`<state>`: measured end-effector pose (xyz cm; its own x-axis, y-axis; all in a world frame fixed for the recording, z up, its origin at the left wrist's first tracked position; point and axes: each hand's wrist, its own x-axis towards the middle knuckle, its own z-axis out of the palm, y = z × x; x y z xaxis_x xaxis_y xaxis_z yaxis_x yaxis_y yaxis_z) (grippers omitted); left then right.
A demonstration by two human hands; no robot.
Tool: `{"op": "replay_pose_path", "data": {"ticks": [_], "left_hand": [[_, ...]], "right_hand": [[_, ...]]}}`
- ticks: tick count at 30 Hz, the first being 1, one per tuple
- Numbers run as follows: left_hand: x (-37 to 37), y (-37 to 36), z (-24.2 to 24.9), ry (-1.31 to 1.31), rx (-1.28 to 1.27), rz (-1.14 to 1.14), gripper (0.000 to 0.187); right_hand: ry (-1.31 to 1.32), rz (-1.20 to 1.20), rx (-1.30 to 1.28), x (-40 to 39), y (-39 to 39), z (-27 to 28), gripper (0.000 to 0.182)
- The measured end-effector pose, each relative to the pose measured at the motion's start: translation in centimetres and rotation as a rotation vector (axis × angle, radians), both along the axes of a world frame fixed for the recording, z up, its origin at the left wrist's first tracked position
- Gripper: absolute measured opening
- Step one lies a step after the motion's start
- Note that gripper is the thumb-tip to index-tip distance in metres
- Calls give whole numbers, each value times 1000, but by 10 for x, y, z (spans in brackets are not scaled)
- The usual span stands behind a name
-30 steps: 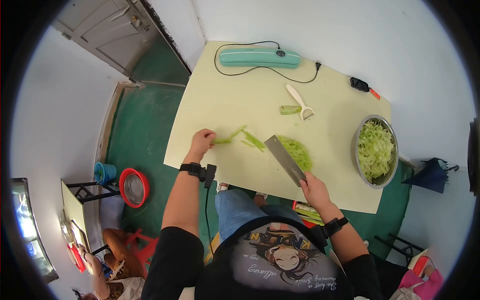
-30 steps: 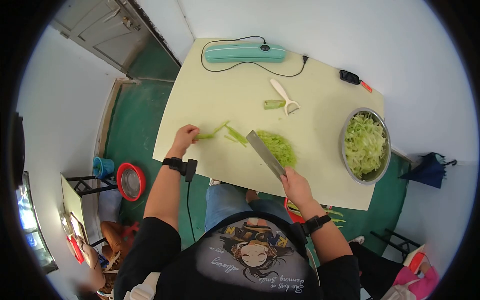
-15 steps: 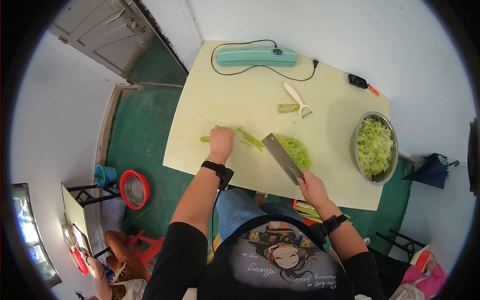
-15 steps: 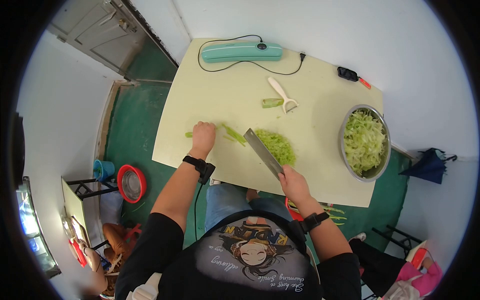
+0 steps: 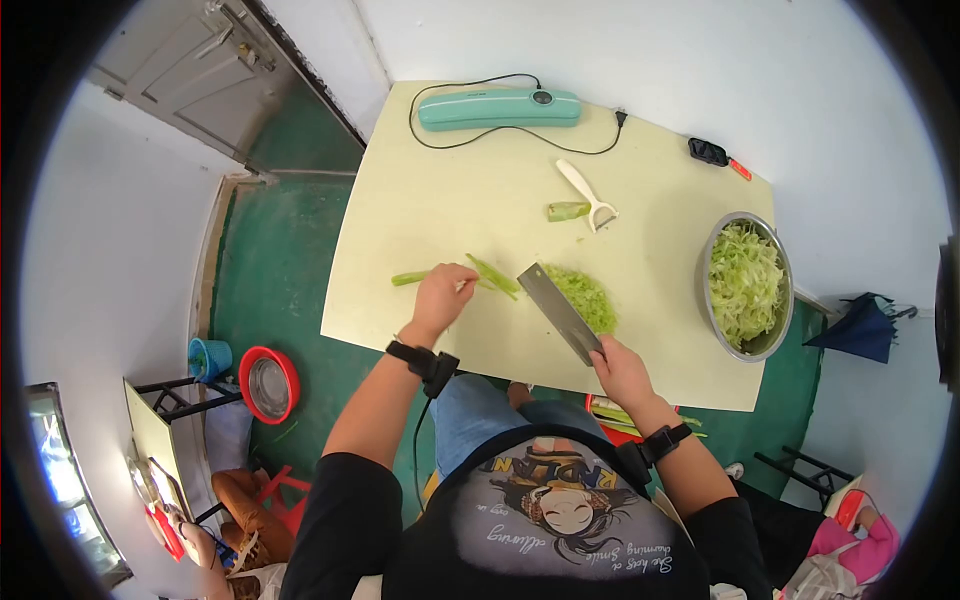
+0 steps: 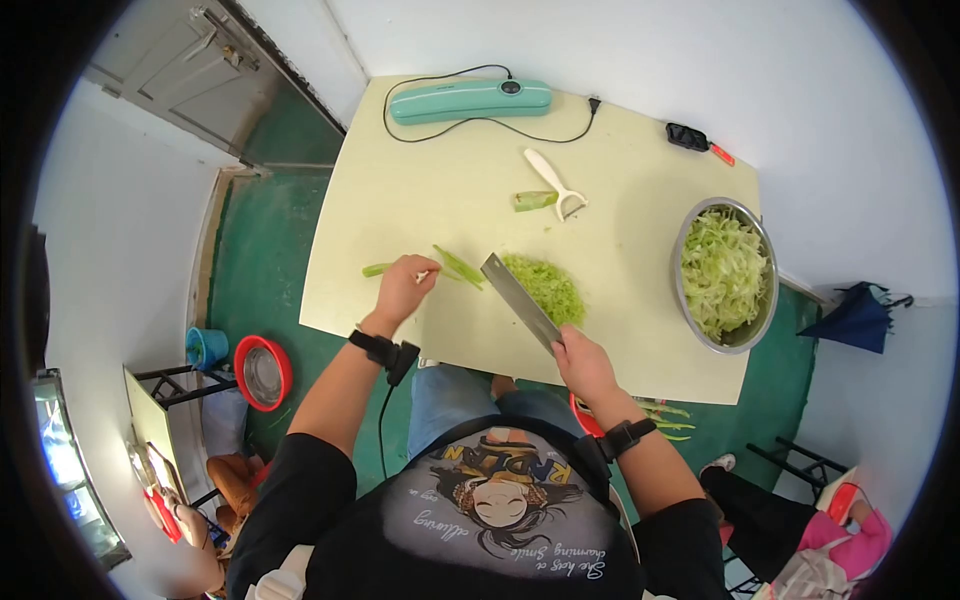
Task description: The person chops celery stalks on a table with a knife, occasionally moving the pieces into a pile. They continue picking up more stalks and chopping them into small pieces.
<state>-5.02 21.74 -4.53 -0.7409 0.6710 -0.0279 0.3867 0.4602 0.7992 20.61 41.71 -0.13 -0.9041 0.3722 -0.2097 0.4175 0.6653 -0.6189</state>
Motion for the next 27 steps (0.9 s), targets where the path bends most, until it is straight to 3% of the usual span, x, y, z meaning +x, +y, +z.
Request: {"op": "replay_pose_path", "data": {"ticks": [2, 5, 6, 8, 27], "left_hand": [[18, -8, -5, 462, -227, -271, 24], [41, -21, -19, 474, -366, -421, 33], [47, -25, -20, 473, -369, -419, 33], [56, -34, -22, 589, -132, -248, 33], [61, -26, -33, 551, -51, -151, 11]], "right_hand": [[-30, 9, 12, -2, -2, -1, 16], [-13, 45, 12, -7, -6, 1, 16], [-14, 48, 9, -10, -7, 3, 16], [-41, 116, 28, -17, -12, 6, 15], [-4, 230, 9, -60, -49, -3, 15]]}}
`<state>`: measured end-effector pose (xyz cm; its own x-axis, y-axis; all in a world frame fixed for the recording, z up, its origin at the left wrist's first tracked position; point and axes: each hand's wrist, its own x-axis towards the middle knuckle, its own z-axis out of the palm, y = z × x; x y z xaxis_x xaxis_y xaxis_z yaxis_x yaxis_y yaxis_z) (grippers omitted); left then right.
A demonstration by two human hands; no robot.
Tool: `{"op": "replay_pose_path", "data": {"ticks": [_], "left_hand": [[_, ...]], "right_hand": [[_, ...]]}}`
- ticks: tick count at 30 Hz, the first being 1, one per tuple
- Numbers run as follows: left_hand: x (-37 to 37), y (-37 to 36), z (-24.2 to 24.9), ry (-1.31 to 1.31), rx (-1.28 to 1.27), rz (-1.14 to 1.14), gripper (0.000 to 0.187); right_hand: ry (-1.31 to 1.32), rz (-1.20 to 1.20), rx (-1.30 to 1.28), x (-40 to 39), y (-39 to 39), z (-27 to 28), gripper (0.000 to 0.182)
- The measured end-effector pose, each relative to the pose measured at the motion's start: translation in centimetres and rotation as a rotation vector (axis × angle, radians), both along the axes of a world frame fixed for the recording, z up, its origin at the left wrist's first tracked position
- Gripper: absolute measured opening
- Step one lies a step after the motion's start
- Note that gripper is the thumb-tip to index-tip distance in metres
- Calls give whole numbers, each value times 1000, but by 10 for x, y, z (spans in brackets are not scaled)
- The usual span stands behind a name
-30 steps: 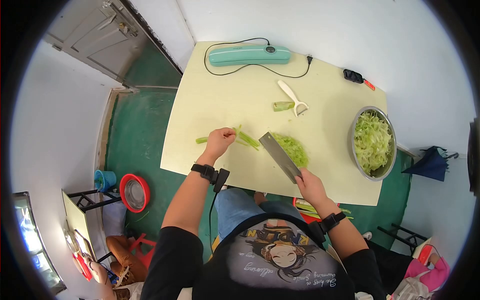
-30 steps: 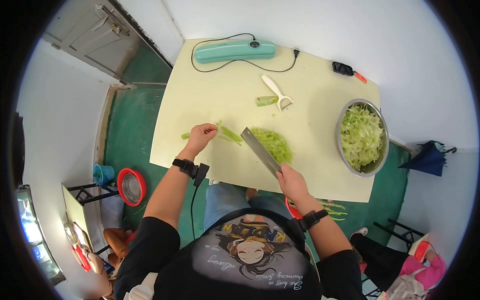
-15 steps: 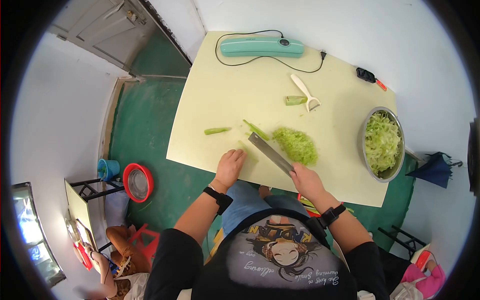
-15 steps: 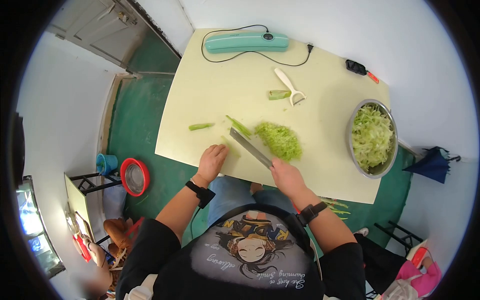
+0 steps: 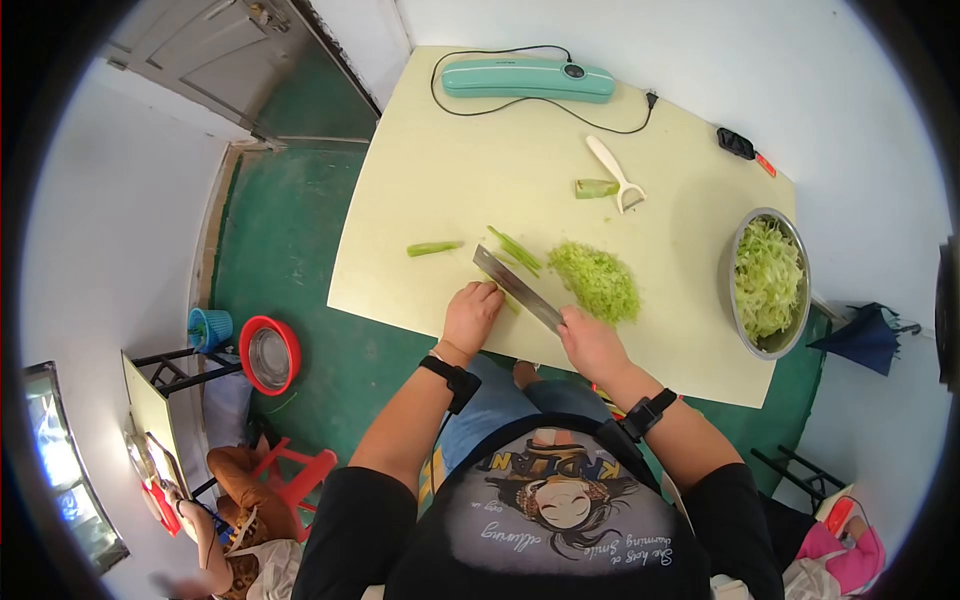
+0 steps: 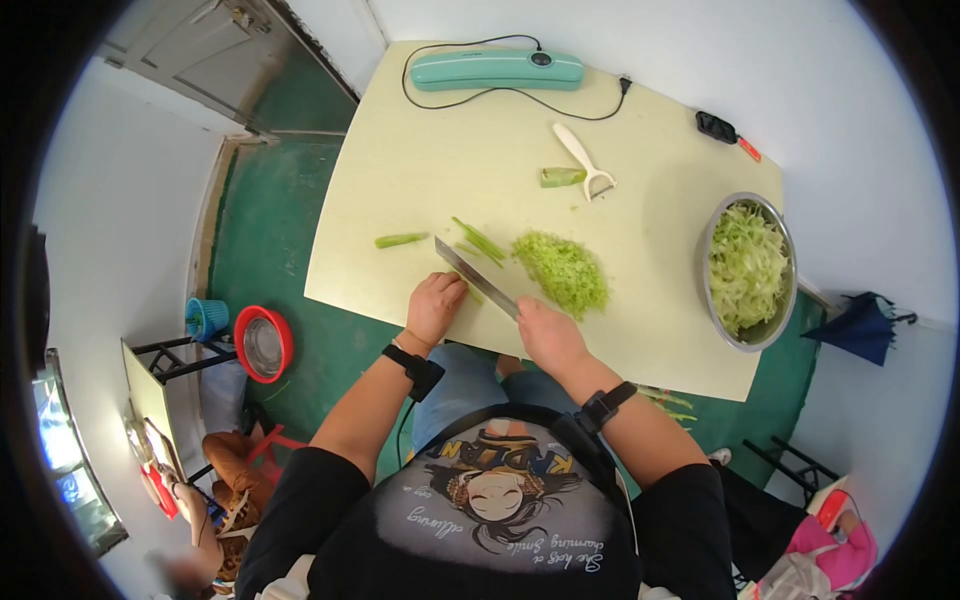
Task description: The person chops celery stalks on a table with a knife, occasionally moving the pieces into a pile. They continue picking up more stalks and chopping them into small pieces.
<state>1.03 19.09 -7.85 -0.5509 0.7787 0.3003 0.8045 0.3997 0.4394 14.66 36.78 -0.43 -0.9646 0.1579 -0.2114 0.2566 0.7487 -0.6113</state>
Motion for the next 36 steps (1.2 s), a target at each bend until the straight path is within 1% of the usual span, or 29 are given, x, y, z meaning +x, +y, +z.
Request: {"op": "replay_pose_path", "data": {"ticks": [2, 9, 15, 18, 24, 26, 30, 32, 33, 36], "left_hand": [[0, 2, 1, 12, 12, 17, 11], [1, 10, -1, 12, 14, 42, 13], [1, 9, -3, -8, -22, 44, 12], [1, 8, -3, -3, -18, 45, 12], [0, 9, -2, 24, -32, 28, 11], [1, 8, 0, 21, -91, 15, 11], [0, 9, 0, 5, -79, 14, 11], [-2, 9, 1, 14, -107, -4, 11], [-4, 10, 1, 22, -103, -7, 11], [-4, 10, 2, -10, -136, -35, 9]], "right_hand": [[-45, -6, -12, -1, -1, 4, 16], [-47, 1, 14, -1, 0, 3, 16], [-16, 60, 30, 0, 8, -8, 16], [7, 95, 75, -1, 11, -10, 11], [-73, 148, 86, -9, 16, -11, 9], [-120, 170, 138, -11, 15, -15, 9], [-79, 158, 172, -12, 10, -9, 8], [-68, 107, 85, -11, 11, -11, 8], [-60, 103, 89, -12, 14, -12, 8], [-104, 91, 113, -12, 19, -17, 10]]}}
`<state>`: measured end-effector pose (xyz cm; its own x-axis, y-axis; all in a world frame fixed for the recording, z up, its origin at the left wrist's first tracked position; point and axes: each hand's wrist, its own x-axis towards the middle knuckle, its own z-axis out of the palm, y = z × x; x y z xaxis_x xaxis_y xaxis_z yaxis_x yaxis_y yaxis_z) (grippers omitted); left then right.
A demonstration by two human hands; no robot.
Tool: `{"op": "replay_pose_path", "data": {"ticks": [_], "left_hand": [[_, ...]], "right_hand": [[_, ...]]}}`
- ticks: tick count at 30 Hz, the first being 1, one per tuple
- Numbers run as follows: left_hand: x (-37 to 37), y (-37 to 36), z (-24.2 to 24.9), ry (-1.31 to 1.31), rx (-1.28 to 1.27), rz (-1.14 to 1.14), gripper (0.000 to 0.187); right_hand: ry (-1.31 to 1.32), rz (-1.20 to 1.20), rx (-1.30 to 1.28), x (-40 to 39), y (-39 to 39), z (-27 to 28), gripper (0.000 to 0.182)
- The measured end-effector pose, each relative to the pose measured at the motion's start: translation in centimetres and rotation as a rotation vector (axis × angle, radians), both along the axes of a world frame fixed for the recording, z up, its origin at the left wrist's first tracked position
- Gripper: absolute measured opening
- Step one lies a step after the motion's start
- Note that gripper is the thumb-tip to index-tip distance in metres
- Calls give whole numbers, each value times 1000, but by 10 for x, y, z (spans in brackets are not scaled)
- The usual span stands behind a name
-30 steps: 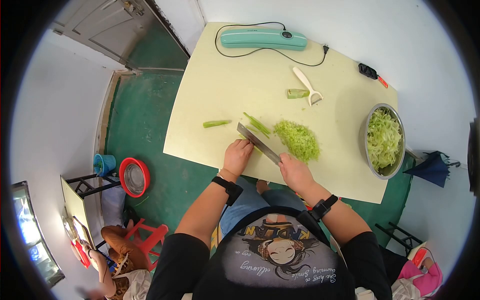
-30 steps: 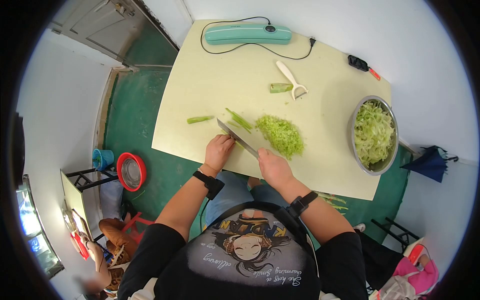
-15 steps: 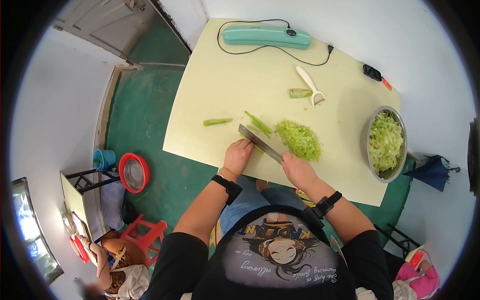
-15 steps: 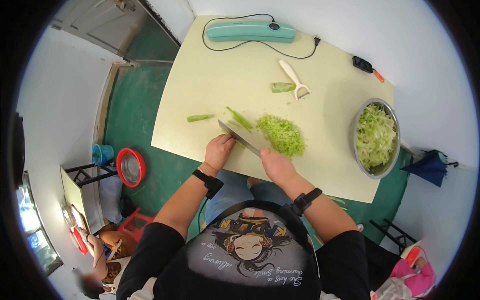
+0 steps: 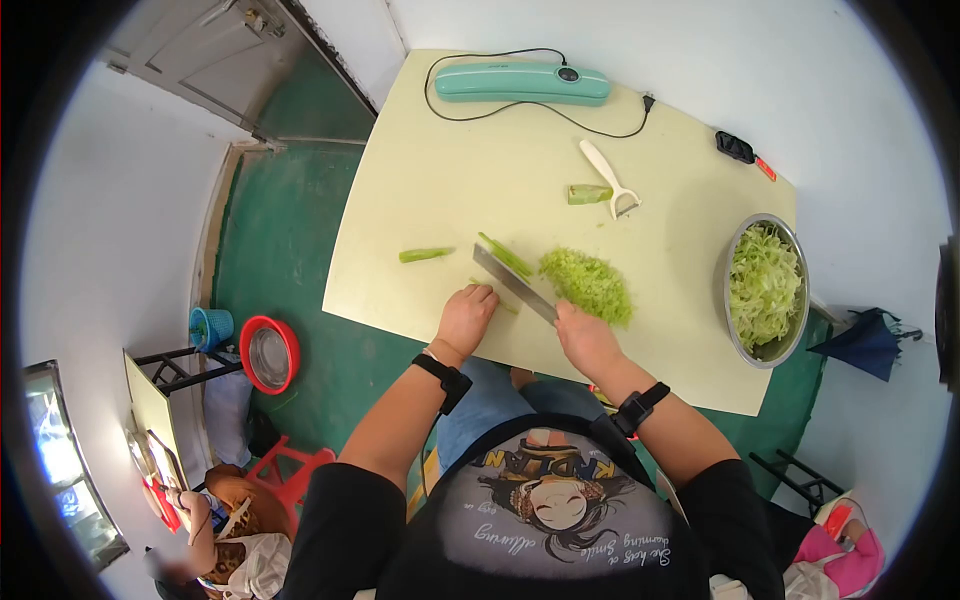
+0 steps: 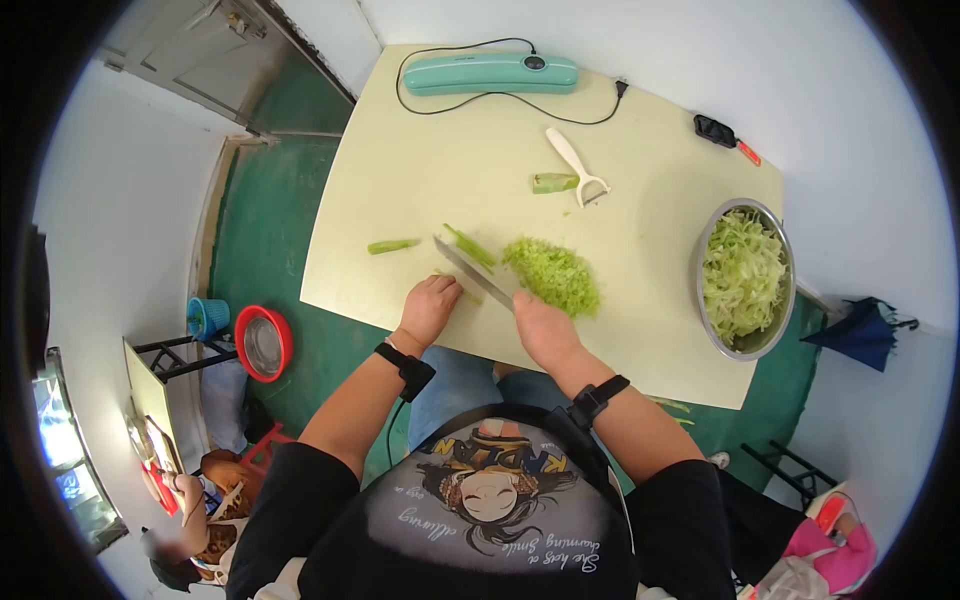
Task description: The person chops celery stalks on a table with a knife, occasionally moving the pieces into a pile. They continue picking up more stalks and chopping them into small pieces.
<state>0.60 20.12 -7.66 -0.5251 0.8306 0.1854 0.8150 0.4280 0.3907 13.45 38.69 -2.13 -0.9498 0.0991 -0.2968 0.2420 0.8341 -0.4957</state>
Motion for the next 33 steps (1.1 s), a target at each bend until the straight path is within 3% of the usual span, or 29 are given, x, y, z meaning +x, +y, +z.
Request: {"op": "replay_pose_path", "data": {"ticks": [6, 8, 12, 15, 20, 24, 27, 29, 33], "left_hand": [[-4, 16, 2, -71, -44, 48, 6], [-7, 30, 3, -43, 28, 97, 8], [-17, 32, 10, -113, 51, 132, 10], [-39, 7, 16, -91, 60, 284, 14], [-68, -32, 12, 299, -158, 499, 15], [-66, -34, 10, 60, -349, 475, 15], [-45, -26, 15, -67, -206, 373, 14], [-33, -19, 13, -112, 51, 225, 20], [-10, -5, 9, -92, 94, 70, 20]], "right_hand": [[75, -119, -21, -4, 16, 19, 13], [-30, -211, -31, -7, 17, 32, 14], [71, -183, -11, 3, 23, 28, 14], [13, -114, -34, 13, 20, 28, 14], [-1, 7, -88, 22, 15, 12, 14], [18, -92, -55, 15, 19, 6, 14], [-34, -150, -20, 8, 25, 12, 15], [-10, -121, -15, 10, 28, 12, 15], [17, -117, -24, 13, 27, 7, 15]]}}
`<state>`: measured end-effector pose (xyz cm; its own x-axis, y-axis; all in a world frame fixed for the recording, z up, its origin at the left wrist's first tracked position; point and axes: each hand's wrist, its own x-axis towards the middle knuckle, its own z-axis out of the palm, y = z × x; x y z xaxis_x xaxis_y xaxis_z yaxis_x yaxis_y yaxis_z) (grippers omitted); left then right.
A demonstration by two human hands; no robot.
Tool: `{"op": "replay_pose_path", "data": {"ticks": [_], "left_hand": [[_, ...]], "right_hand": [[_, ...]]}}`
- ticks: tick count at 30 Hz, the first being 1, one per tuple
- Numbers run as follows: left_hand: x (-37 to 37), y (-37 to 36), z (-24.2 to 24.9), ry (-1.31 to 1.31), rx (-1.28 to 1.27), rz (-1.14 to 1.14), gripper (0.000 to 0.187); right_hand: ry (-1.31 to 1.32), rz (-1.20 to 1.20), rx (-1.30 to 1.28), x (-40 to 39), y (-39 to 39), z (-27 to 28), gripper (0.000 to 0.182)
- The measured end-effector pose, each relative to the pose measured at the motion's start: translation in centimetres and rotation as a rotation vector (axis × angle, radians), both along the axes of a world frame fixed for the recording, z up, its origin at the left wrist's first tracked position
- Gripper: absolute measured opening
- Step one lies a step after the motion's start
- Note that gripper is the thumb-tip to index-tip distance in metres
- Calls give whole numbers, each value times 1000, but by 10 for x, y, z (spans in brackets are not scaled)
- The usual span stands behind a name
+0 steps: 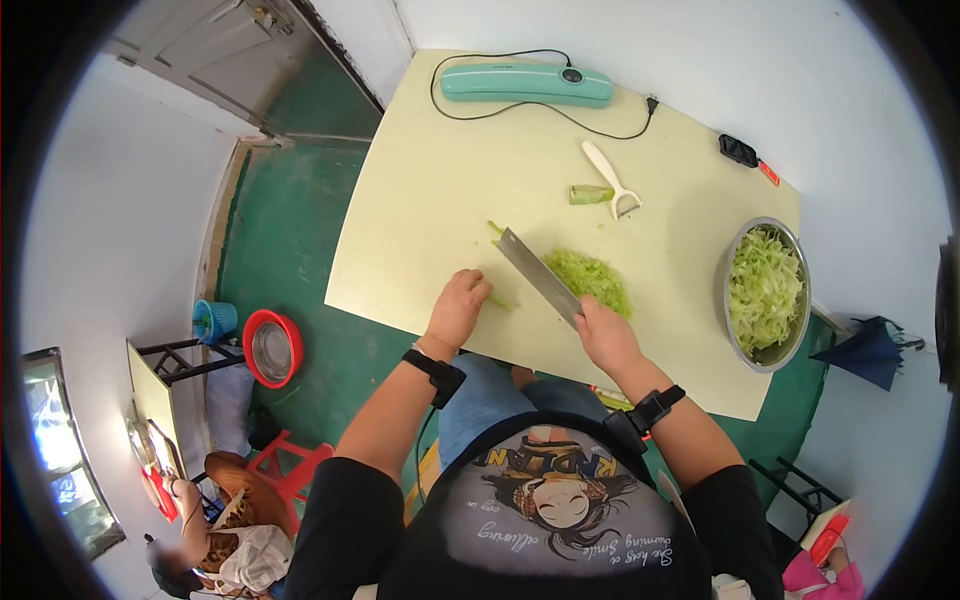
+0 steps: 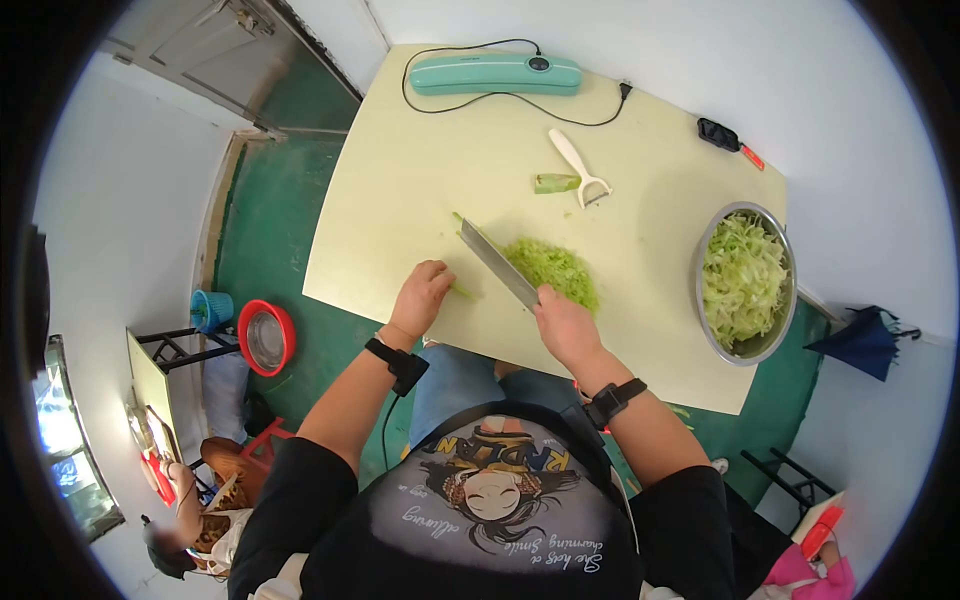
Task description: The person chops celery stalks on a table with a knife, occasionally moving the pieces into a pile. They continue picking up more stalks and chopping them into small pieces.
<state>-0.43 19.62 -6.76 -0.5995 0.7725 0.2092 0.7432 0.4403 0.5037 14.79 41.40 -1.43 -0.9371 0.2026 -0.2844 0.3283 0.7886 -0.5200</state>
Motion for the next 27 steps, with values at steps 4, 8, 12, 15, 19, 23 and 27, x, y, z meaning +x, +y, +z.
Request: {"op": "replay_pose_path", "data": {"ticks": [4, 8, 12, 15, 19, 23, 27], "left_hand": [[11, 0, -1, -42, 83, 83, 21], [13, -2, 6, -132, 19, 219, 22], [7, -1, 1, -211, -4, 114, 18], [7, -2, -3, -115, 27, 42, 13], [8, -7, 0, -50, -89, -59, 10], [13, -10, 10, -67, -121, -60, 11], [15, -9, 11, -145, -14, -4, 14]], "right_hand": [[19, 30, -18, 3, -1, 5, 16], [14, 37, -34, 7, -4, 7, 16], [-4, 36, -48, 8, -7, 8, 16], [-15, 21, -54, 10, -7, 11, 16], [-14, 19, -54, 13, -7, 14, 16], [-12, 8, -70, 16, -6, 15, 16], [-7, -4, -63, 20, -7, 15, 16]]}}
